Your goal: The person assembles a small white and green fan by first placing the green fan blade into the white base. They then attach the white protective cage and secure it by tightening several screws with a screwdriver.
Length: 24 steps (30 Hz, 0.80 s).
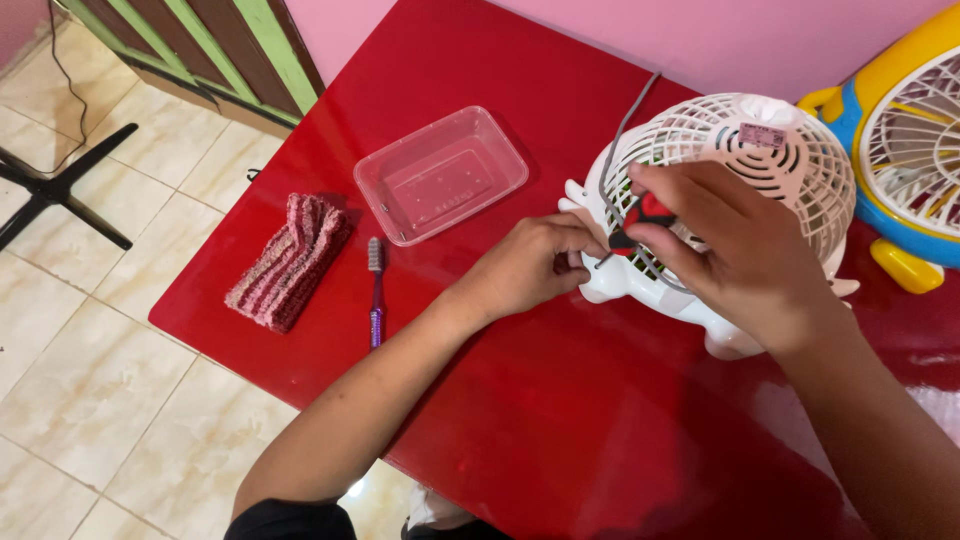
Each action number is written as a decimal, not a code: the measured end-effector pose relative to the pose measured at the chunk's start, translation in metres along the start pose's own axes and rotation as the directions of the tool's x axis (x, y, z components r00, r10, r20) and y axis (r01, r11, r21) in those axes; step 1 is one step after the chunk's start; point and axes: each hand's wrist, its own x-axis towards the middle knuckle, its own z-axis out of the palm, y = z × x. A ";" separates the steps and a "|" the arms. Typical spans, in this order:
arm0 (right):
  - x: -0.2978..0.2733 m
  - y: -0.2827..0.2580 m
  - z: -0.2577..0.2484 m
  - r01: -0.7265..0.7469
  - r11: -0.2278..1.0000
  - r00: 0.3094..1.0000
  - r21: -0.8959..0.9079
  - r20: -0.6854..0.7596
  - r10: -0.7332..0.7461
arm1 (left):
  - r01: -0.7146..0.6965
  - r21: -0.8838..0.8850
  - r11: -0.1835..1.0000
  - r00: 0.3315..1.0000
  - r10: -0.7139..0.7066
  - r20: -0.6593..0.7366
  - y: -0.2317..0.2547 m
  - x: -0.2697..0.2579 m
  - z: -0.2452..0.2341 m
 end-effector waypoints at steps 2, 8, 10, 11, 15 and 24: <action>0.006 -0.002 0.000 0.011 1.000 1.000 0.000 0.029 -0.011 | 0.016 0.021 1.000 1.000 -0.016 0.002 0.001 0.000 -0.002; 0.010 -0.003 -0.002 0.039 0.997 0.998 0.065 0.039 -0.041 | -0.071 -0.097 0.993 0.996 0.064 -0.068 0.007 -0.001 -0.009; 0.011 0.000 0.001 -0.016 1.000 0.999 -0.005 0.031 0.017 | -0.098 -0.260 0.961 0.991 0.071 -0.113 0.010 0.001 -0.009; 0.010 0.001 0.003 -0.048 0.998 0.999 -0.042 0.024 0.049 | -0.126 -0.274 0.954 0.987 0.094 -0.128 0.012 0.001 -0.008; 0.008 0.004 0.010 -0.046 0.992 0.998 -0.117 -0.054 0.040 | -0.181 -0.212 0.960 0.972 0.142 -0.189 0.021 0.004 -0.004; 0.015 0.002 -0.021 0.110 0.991 0.988 0.079 0.097 -0.117 | -0.147 -0.099 0.984 0.987 0.139 -0.081 0.021 0.013 -0.010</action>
